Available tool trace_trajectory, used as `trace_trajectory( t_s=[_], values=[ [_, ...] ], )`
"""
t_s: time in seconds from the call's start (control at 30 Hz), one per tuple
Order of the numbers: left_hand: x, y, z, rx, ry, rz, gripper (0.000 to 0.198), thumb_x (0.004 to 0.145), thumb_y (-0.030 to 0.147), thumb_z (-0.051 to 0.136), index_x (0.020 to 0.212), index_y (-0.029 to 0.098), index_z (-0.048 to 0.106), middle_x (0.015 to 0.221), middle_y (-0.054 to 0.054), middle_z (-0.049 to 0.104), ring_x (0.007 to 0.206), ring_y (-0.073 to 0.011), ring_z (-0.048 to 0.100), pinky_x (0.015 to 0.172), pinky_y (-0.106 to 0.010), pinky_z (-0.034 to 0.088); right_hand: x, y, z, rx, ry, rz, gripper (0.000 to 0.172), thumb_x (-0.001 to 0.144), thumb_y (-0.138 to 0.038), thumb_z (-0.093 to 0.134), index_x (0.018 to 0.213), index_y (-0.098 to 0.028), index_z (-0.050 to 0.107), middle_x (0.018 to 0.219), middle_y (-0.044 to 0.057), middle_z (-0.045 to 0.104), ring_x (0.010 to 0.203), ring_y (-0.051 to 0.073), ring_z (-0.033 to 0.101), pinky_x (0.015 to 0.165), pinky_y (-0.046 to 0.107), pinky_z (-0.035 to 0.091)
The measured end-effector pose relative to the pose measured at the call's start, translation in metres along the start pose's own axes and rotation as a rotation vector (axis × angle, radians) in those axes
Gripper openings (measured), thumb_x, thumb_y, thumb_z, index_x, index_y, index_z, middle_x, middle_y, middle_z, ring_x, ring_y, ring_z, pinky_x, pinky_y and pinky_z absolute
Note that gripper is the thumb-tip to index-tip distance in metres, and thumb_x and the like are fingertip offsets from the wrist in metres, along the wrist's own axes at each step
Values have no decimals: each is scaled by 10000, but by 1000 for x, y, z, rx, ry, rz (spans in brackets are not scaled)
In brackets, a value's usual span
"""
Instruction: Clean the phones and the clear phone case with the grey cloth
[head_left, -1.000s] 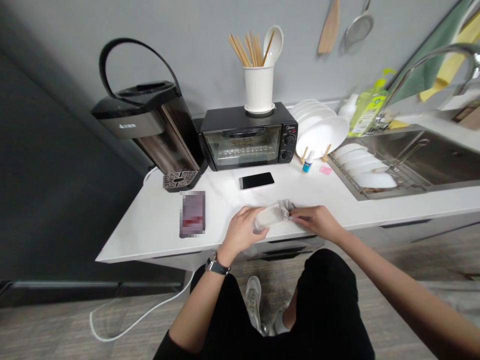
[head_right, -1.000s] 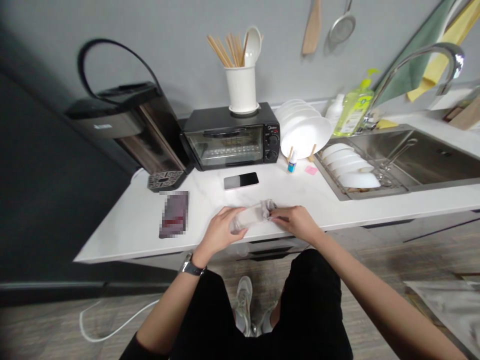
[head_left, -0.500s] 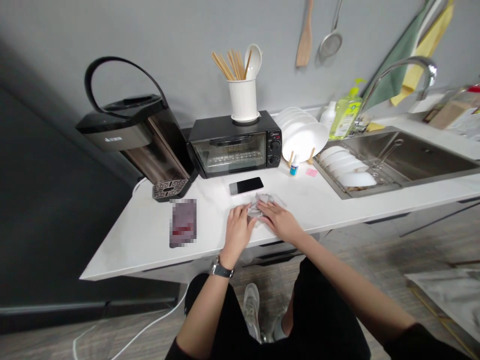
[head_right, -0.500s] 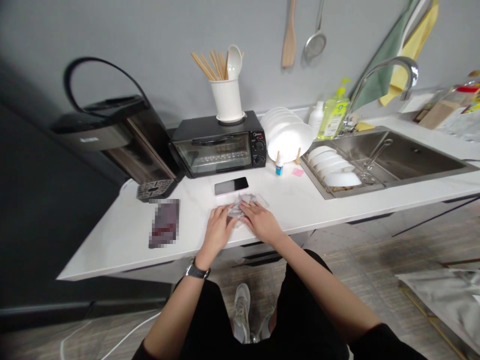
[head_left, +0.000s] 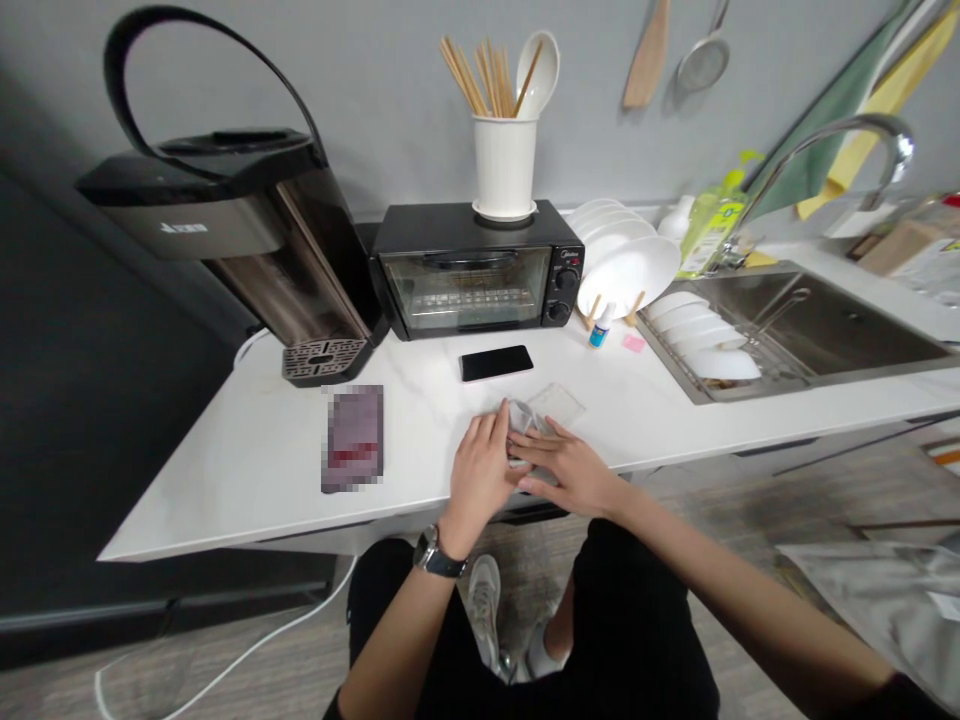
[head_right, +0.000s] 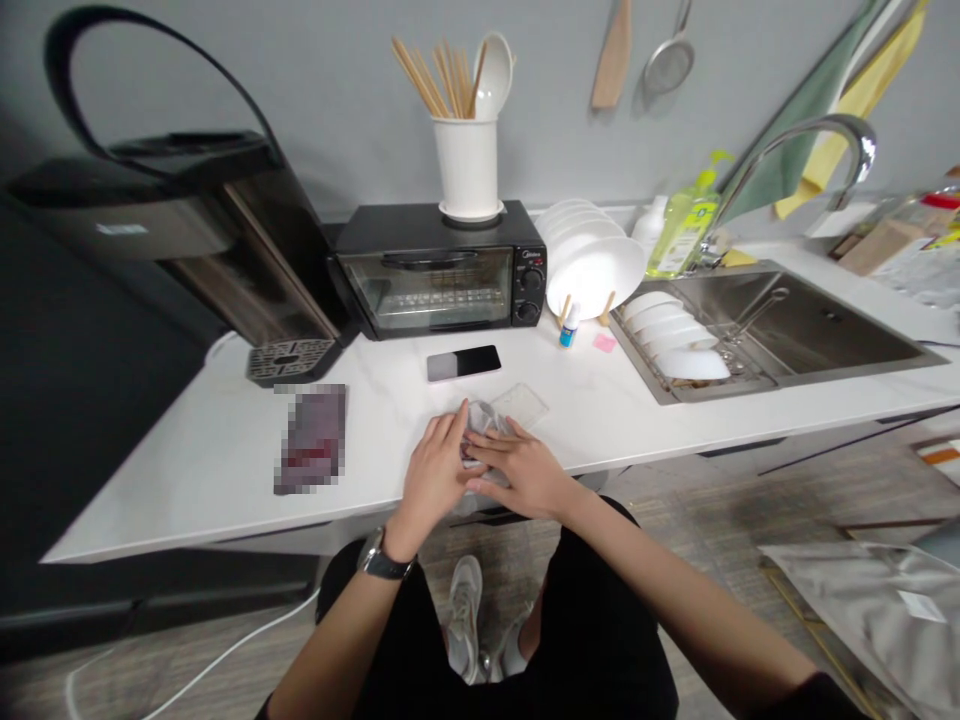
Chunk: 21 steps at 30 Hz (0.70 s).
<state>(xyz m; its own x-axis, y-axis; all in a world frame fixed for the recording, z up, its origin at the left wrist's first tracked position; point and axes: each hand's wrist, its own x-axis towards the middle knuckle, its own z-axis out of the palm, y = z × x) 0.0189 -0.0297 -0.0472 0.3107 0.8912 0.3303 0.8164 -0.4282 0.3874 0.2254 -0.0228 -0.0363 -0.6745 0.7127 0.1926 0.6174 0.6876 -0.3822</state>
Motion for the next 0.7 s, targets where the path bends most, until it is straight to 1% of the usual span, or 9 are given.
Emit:
trace_trajectory(
  t_s=[0.07,0.13,0.27,0.37,0.43,0.5,0.57,0.63,0.7],
  values=[
    [1,0,1,-24,19,-28,960,874,393,779,1627,169,228,1286,-134,616,1205,-330,551,1061,-473,497,-4,7,-4,-82,61,92,535,1077,-506,444,1545,-253,502,1547,99,547,1400,302,562,1263,608,243],
    [1,0,1,-43,32,-37,997,868,419,785,1635,172,199,1321,-144,610,1222,-333,554,1079,-486,485,-7,10,-3,-158,128,161,557,1081,-503,422,1538,-197,511,1545,137,542,1394,328,565,1254,629,246],
    [1,-3,1,-66,15,-33,1005,880,388,776,1646,177,161,1311,-141,621,1207,-326,572,1046,-475,507,-4,6,6,-112,62,11,653,1054,-565,456,1579,-175,442,1552,147,538,1438,308,520,1258,572,277],
    [1,-5,2,-68,25,-28,1049,864,409,791,1649,161,141,1320,-145,631,1224,-327,568,1059,-476,504,1,3,11,-180,162,134,628,1061,-548,446,1551,-158,485,1522,182,564,1420,346,533,1248,638,241],
    [1,-7,2,-58,35,-25,1023,880,375,771,1652,159,134,1309,-149,636,1212,-325,577,1043,-471,514,4,2,11,-171,133,75,706,1023,-613,491,1543,-135,492,1540,195,540,1419,354,532,1253,628,235],
    [1,-8,3,-52,48,-23,987,900,356,744,1652,166,134,1302,-149,637,1202,-329,583,1022,-470,524,3,3,10,-147,70,-3,714,1006,-637,513,1542,-165,498,1541,171,548,1436,327,517,1262,590,241],
    [1,-9,3,-63,59,-12,996,895,389,752,1651,181,138,1309,-136,642,1214,-336,577,1028,-479,519,0,5,7,-195,111,106,651,1035,-587,491,1542,-180,501,1537,169,554,1443,331,507,1262,609,218],
    [1,-9,3,-69,61,-8,1011,883,413,766,1650,189,147,1304,-125,650,1221,-339,573,1036,-483,516,-4,6,6,-223,168,185,683,1030,-600,489,1544,-150,493,1543,194,539,1424,354,522,1263,626,197],
    [1,-9,3,-49,50,-13,983,887,366,758,1649,187,163,1286,-130,654,1204,-336,583,1024,-479,525,-5,4,8,-159,131,67,775,984,-686,512,1537,-142,499,1537,188,551,1432,344,514,1278,585,199]
  ],
)
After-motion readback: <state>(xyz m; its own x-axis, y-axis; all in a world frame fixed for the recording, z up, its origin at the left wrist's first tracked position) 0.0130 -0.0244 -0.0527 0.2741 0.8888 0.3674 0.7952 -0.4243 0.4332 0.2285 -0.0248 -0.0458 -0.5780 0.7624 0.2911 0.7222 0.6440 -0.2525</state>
